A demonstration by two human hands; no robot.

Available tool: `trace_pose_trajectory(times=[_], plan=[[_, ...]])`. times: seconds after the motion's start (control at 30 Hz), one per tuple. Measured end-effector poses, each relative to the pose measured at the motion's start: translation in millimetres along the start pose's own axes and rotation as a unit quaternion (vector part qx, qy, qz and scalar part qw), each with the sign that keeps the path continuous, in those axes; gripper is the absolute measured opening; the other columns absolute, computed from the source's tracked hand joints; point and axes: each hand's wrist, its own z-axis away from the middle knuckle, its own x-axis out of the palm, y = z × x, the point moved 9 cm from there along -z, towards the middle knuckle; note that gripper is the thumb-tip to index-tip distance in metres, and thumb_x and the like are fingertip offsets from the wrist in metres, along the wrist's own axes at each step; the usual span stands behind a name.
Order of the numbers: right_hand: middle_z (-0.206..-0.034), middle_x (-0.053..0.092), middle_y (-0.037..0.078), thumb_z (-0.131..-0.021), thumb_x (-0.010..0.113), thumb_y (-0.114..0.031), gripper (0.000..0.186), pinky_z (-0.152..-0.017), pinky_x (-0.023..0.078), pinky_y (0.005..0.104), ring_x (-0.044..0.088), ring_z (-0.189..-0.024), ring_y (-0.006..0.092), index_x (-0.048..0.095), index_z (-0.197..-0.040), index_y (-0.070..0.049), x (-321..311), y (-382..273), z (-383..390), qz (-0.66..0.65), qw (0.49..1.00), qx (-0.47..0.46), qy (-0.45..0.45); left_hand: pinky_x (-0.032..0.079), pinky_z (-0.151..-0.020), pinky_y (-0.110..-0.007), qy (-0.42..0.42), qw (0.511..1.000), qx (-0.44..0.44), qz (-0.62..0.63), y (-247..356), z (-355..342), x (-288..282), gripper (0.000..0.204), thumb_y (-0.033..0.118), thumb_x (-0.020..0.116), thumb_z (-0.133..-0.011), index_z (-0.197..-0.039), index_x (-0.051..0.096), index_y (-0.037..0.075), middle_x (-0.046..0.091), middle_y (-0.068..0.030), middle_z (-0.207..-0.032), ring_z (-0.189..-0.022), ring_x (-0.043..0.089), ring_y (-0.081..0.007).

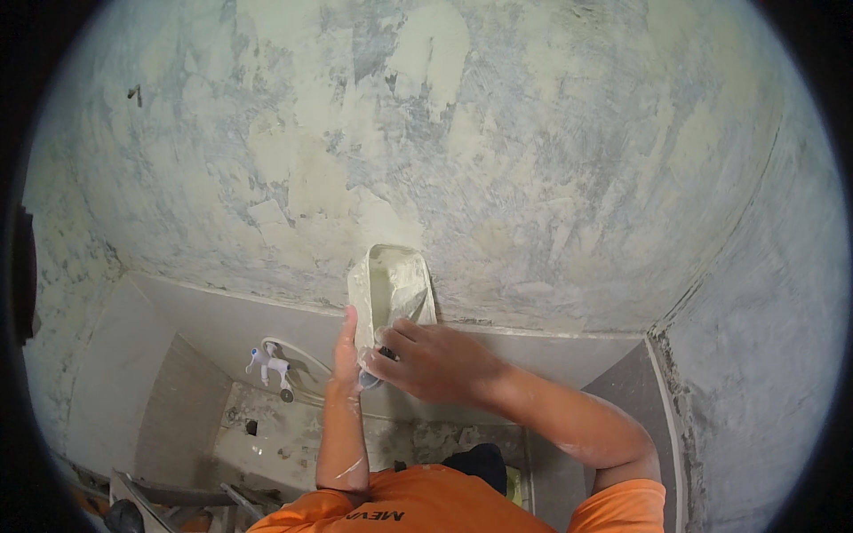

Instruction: The person applies plaster to the corner and upper areas of a wall using a putty knife, taking fresh plaster from a container held in their left hand and spreading it across the wall surface.

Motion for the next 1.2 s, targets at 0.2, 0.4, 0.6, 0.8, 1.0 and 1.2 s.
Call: trace_pose_trajectory(times=[0.2, 0.4, 0.6, 0.8, 1.0, 1.2], plan=[[-0.101, 0.061, 0.016, -0.093, 0.067, -0.014, 0.024, -0.069, 0.056, 0.0403, 0.065, -0.092, 0.0324, 0.061, -0.113, -0.002, -43.6, 34.1, -0.3, -0.121, 0.976, 0.178, 0.029, 0.042, -0.113, -0.044, -0.013, 0.999, 0.016, 0.037, -18.0, -11.3, -11.3, 0.068, 0.052, 0.038, -0.109, -0.152, 0.040, 0.000, 0.054, -0.0145, -0.147, -0.134, 0.052, -0.0286], [-0.080, 0.061, 0.020, -0.093, 0.070, -0.014, 0.022, -0.062, 0.051, 0.0412, 0.062, -0.070, 0.0411, 0.057, -0.099, 0.002, -68.6, 80.8, 5.3, -0.197, 0.909, 0.297, 0.216, 0.044, -0.112, -0.048, -0.064, 0.988, 0.075, 0.117, -4.3, -7.7, -8.7, 0.063, 0.048, 0.036, -0.110, -0.152, 0.038, 0.002, 0.053, -0.0168, -0.147, -0.134, 0.054, -0.0322], [-0.075, 0.060, 0.021, -0.092, 0.071, -0.015, 0.023, -0.060, 0.049, 0.0408, 0.060, -0.065, 0.0403, 0.056, -0.096, 0.002, -34.4, 75.2, 11.4, -0.215, 0.889, 0.331, 0.234, 0.048, -0.109, -0.048, -0.080, 0.979, 0.120, 0.145, 2.1, -3.9, -15.3, 0.059, 0.045, 0.037, -0.110, -0.151, 0.040, 0.001, 0.055, -0.0181, -0.145, -0.130, 0.057, -0.0323], [-0.071, 0.062, 0.015, -0.093, 0.070, -0.015, 0.022, -0.057, 0.049, 0.0380, 0.063, -0.059, 0.0277, 0.054, -0.093, 0.001, 4.7, 104.6, 48.5, -0.333, 0.764, 0.448, 0.324, 0.049, -0.106, -0.046, -0.077, 0.980, 0.140, 0.118, 1.0, -4.6, -8.3, 0.057, 0.042, 0.038, -0.110, -0.148, 0.043, 0.000, 0.058, -0.0170, -0.141, -0.126, 0.060, -0.0307], [-0.070, 0.062, 0.006, -0.095, 0.066, -0.015, 0.016, -0.046, 0.048, 0.0308, 0.060, -0.051, 0.0141, 0.055, -0.092, -0.003, 28.5, 104.9, 71.0, -0.478, 0.609, 0.517, 0.365, 0.049, -0.105, -0.044, -0.010, 0.986, 0.130, 0.103, -16.5, -15.2, -13.9, 0.057, 0.043, 0.040, -0.110, -0.146, 0.046, -0.001, 0.060, -0.0153, -0.138, -0.121, 0.061, -0.0287], [-0.074, 0.063, 0.011, -0.091, 0.065, -0.014, 0.018, -0.048, 0.053, 0.0322, 0.064, -0.055, 0.0185, 0.054, -0.097, -0.002, 44.9, 100.2, 107.9, -0.565, 0.469, 0.505, 0.454, 0.048, -0.107, -0.044, -0.142, 0.956, 0.158, 0.205, -13.6, -11.0, -8.8, 0.059, 0.047, 0.039, -0.110, -0.147, 0.047, 0.001, 0.059, -0.0151, -0.139, -0.124, 0.060, -0.0299]])
